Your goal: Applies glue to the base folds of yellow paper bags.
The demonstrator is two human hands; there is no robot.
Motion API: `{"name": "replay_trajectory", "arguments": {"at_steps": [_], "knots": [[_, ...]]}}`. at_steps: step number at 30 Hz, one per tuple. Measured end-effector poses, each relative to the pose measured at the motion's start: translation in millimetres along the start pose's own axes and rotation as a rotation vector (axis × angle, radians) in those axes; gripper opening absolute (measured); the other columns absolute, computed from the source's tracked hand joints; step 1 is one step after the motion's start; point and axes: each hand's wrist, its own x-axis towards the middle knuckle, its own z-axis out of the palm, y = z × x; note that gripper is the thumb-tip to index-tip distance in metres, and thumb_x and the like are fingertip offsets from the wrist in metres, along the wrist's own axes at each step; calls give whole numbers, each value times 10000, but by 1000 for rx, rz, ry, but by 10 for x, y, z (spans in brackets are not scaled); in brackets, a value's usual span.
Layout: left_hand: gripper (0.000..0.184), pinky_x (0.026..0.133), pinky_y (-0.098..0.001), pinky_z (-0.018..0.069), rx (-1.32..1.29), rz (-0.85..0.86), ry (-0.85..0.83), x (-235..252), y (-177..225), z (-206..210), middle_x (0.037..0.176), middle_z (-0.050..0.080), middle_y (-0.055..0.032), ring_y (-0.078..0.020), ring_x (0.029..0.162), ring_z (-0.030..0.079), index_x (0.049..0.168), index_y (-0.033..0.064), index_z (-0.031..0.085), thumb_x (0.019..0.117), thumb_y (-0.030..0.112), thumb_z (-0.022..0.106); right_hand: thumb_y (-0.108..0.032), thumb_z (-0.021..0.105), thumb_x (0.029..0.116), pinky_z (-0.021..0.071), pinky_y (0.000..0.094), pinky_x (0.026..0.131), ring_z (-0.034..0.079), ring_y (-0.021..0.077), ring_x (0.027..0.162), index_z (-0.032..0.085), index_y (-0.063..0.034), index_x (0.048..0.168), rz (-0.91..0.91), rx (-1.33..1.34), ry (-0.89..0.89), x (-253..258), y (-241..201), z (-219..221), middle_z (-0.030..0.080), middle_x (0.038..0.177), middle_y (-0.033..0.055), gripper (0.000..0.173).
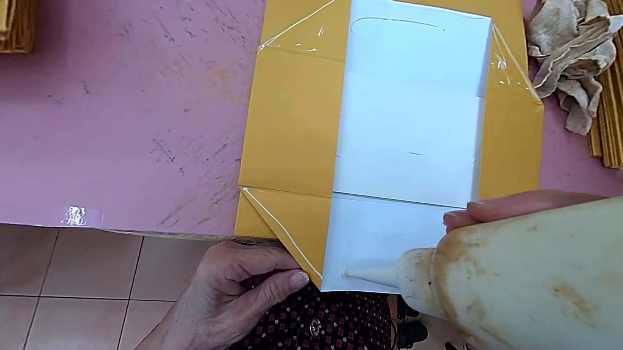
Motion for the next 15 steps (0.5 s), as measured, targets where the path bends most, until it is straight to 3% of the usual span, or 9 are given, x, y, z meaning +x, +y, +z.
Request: {"name": "replay_trajectory", "arguments": {"at_steps": [6, 8, 9, 11, 14, 15], "knots": [[135, 735, -64, 521, -74, -24, 82, 7, 30, 59, 882, 736, 133, 125, 805, 629, 966, 57, 745, 984, 131, 633, -234, 914, 710, 622, 299, 896, 715, 170, 1049, 604, -21, 1183, 12, 169, 65, 38, 9, 111, 710, 1119, 48, 604], [128, 739, -34, 487, -51, -25, 94, 23, 105, 66, 861, 712, 166, 166, 795, 590, 955, 67, 726, 988, 128, 618, -265, 833, 827, 622, 327, 895, 721, 196, 1048, 633, -51, 1197, 75, 209, 51, -51, 65, -30, 717, 1141, 67, 473], [137, 727, -32, 481, -52, -38, 98, 29, 134, 70, 835, 701, 158, 165, 776, 581, 934, 55, 720, 988, 122, 613, -265, 689, 942, 621, 329, 892, 724, 197, 1046, 614, -54, 1217, 141, 192, -21, -88, 129, -253, 711, 1148, 77, 355], [147, 694, -48, 493, -68, -62, 99, 24, 130, 82, 803, 699, 123, 131, 737, 590, 903, 39, 718, 987, 105, 616, -322, 471, 1063, 576, 360, 986, 668, 214, 1171, 549, -77, 1409, 258, 150, -293, -182, 242, -725, 655, 1306, 97, 431], [141, 661, -48, 492, -47, -66, 100, 17, 92, 88, 791, 700, 106, 120, 708, 588, 897, 25, 719, 976, 86, 620, -355, 435, 1076, 543, 347, 1008, 643, 216, 1198, 555, -78, 1391, 361, 236, -312, -294, 239, -797, 643, 1315, 113, 437], [140, 679, -46, 494, -38, -57, 88, 14, 66, 76, 814, 709, 112, 126, 732, 594, 918, 29, 724, 982, 103, 623, -395, 516, 1046, 543, 315, 997, 656, 190, 1177, 577, -71, 1354, 310, 207, -287, -344, 294, -801, 663, 1286, 100, 452]]}}
